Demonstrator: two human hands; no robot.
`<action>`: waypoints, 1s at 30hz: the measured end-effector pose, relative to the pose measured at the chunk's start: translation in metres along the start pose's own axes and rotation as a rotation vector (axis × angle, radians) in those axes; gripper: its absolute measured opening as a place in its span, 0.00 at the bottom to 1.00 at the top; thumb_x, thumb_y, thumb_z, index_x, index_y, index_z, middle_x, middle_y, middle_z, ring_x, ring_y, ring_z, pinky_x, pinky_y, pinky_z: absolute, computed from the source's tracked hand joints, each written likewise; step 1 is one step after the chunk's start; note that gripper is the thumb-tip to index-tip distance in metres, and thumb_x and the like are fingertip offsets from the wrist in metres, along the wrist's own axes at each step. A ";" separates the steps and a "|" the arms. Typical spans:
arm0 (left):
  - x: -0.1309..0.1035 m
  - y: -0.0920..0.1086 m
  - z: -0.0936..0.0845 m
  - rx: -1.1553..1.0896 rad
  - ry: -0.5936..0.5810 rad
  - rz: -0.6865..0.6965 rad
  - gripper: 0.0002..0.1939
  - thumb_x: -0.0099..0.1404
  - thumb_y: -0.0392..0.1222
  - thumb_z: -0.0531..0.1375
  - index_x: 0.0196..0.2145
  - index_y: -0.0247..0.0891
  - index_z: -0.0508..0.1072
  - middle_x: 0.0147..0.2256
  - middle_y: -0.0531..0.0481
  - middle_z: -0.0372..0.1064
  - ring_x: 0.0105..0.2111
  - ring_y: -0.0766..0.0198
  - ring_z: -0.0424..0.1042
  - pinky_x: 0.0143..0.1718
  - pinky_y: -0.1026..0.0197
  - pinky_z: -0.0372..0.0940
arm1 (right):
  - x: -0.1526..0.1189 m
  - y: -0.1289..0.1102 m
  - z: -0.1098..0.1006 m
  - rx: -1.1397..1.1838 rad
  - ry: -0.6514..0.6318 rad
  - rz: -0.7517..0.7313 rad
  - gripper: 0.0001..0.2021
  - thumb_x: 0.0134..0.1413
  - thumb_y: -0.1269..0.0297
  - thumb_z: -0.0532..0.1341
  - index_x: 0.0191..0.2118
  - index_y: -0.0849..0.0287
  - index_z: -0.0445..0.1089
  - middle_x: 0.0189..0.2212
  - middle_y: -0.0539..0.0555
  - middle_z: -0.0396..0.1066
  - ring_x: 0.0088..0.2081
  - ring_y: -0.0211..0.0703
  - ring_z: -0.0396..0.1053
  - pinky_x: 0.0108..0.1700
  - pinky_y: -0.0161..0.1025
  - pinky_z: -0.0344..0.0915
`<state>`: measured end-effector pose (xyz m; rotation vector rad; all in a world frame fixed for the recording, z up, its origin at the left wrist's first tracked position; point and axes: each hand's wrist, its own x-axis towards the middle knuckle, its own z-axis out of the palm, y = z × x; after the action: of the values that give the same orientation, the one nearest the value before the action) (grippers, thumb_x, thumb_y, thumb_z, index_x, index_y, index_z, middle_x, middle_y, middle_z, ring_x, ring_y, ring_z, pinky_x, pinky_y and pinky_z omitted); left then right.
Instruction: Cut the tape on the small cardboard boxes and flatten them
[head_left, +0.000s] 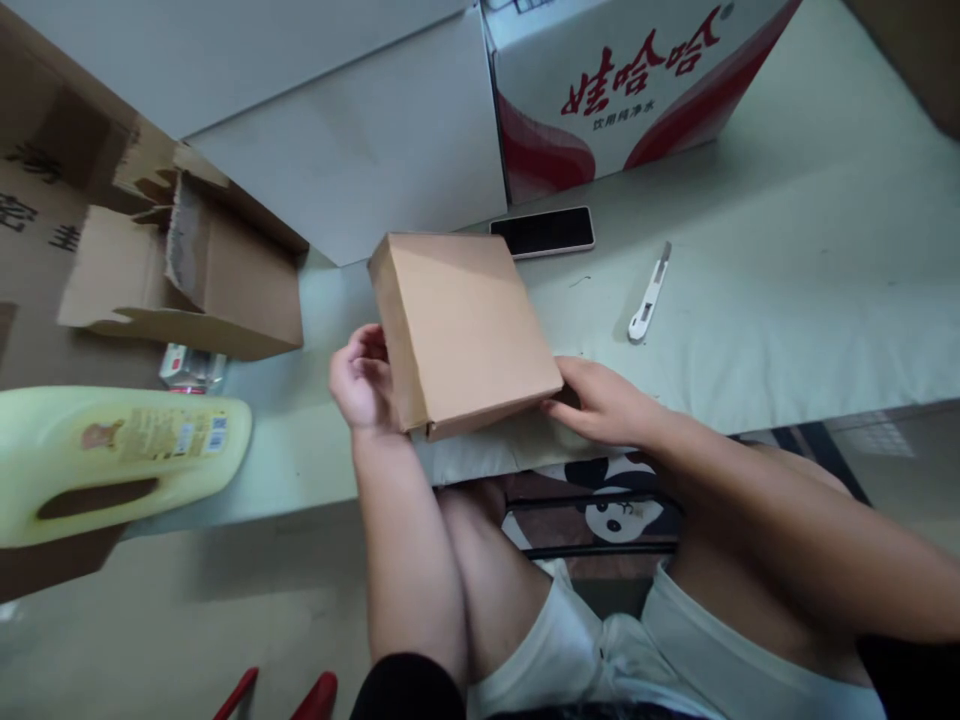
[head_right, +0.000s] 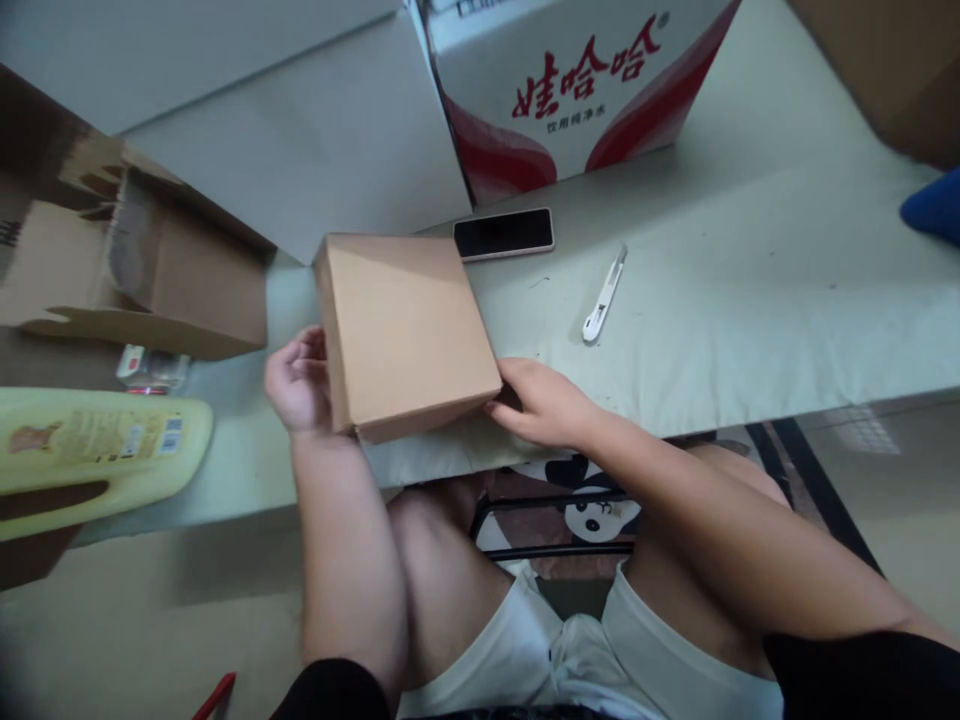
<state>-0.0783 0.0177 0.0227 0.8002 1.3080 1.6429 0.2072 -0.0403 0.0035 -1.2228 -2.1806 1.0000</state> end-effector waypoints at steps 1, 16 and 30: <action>-0.003 -0.003 0.005 -0.010 -0.023 -0.044 0.17 0.53 0.55 0.60 0.31 0.39 0.73 0.30 0.49 0.72 0.33 0.64 0.73 0.36 0.63 0.68 | 0.001 -0.001 -0.001 0.007 0.000 -0.005 0.15 0.60 0.55 0.55 0.45 0.60 0.70 0.41 0.62 0.76 0.42 0.56 0.74 0.45 0.53 0.72; -0.019 0.007 0.028 -0.047 -0.084 0.036 0.21 0.55 0.58 0.59 0.39 0.41 0.77 0.45 0.44 0.76 0.50 0.52 0.74 0.49 0.55 0.70 | -0.012 0.016 -0.014 0.094 0.332 -0.003 0.35 0.61 0.43 0.58 0.69 0.53 0.56 0.69 0.62 0.59 0.74 0.67 0.44 0.70 0.72 0.48; -0.030 0.005 0.034 0.002 -0.243 -0.208 0.21 0.54 0.59 0.62 0.35 0.39 0.77 0.40 0.42 0.78 0.51 0.46 0.76 0.47 0.50 0.73 | -0.004 0.021 -0.011 0.035 0.344 0.054 0.26 0.59 0.44 0.56 0.54 0.59 0.68 0.47 0.66 0.74 0.50 0.64 0.70 0.53 0.64 0.69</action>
<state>-0.0369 0.0046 0.0364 0.8085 1.1788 1.3369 0.2279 -0.0323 -0.0057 -1.3333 -1.8661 0.7770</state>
